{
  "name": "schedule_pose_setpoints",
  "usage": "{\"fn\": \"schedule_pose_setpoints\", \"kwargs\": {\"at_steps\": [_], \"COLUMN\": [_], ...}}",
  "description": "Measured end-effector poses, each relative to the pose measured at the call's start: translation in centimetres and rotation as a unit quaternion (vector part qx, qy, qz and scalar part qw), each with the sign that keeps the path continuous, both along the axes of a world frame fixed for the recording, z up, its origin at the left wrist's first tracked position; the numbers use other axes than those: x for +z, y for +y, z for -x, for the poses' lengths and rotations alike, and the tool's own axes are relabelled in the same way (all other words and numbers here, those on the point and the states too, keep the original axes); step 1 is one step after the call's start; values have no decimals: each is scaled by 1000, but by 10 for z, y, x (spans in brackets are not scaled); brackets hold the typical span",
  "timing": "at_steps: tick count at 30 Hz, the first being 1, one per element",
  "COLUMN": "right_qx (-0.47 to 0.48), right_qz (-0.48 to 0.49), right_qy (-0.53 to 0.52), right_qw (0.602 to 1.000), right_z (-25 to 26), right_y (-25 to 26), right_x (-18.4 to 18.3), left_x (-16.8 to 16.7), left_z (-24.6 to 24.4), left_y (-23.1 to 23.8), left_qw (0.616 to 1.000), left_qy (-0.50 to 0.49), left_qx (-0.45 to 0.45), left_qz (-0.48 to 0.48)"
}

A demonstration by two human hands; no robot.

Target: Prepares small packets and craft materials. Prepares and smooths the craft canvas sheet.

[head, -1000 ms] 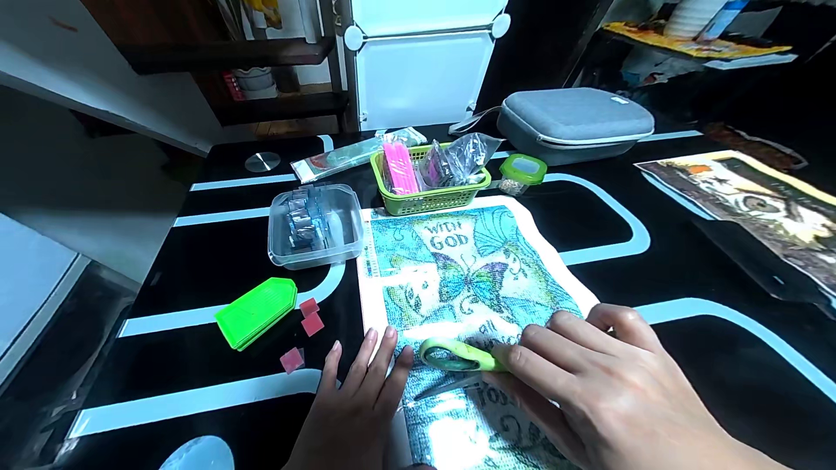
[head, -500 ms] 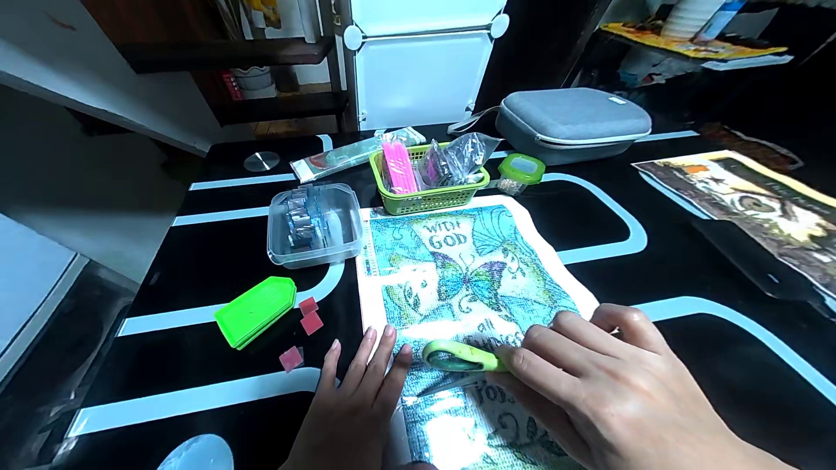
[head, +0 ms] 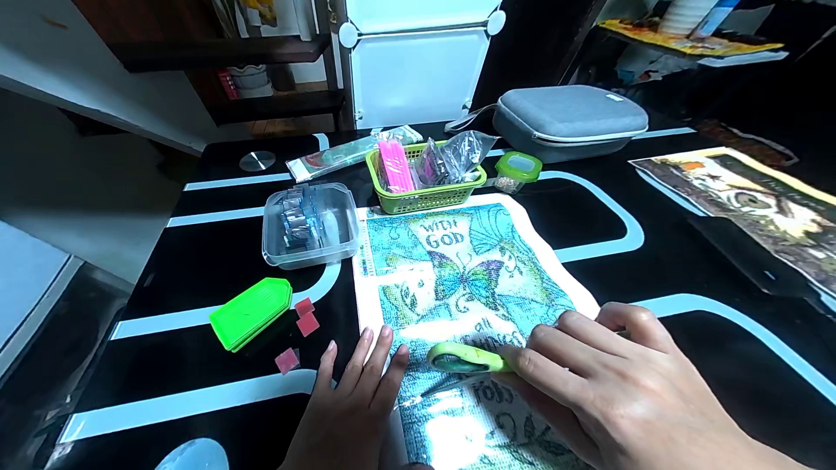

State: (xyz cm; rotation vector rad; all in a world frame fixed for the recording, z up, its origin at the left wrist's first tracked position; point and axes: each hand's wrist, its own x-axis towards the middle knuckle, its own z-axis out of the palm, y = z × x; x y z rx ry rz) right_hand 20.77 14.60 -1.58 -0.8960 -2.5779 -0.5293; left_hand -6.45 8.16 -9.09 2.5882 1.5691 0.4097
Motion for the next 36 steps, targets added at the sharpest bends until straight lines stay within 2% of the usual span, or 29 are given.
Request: {"fn": "schedule_pose_setpoints", "kwargs": {"at_steps": [36], "right_qx": [-2], "right_qz": [-7], "right_qy": [3], "right_qw": [1000], "right_z": [-14], "right_y": [2], "right_x": [-1], "left_x": [3], "left_z": [0], "left_y": [0], "left_qw": [1000], "left_qy": [1], "left_qx": [-2], "left_qz": [20]}}
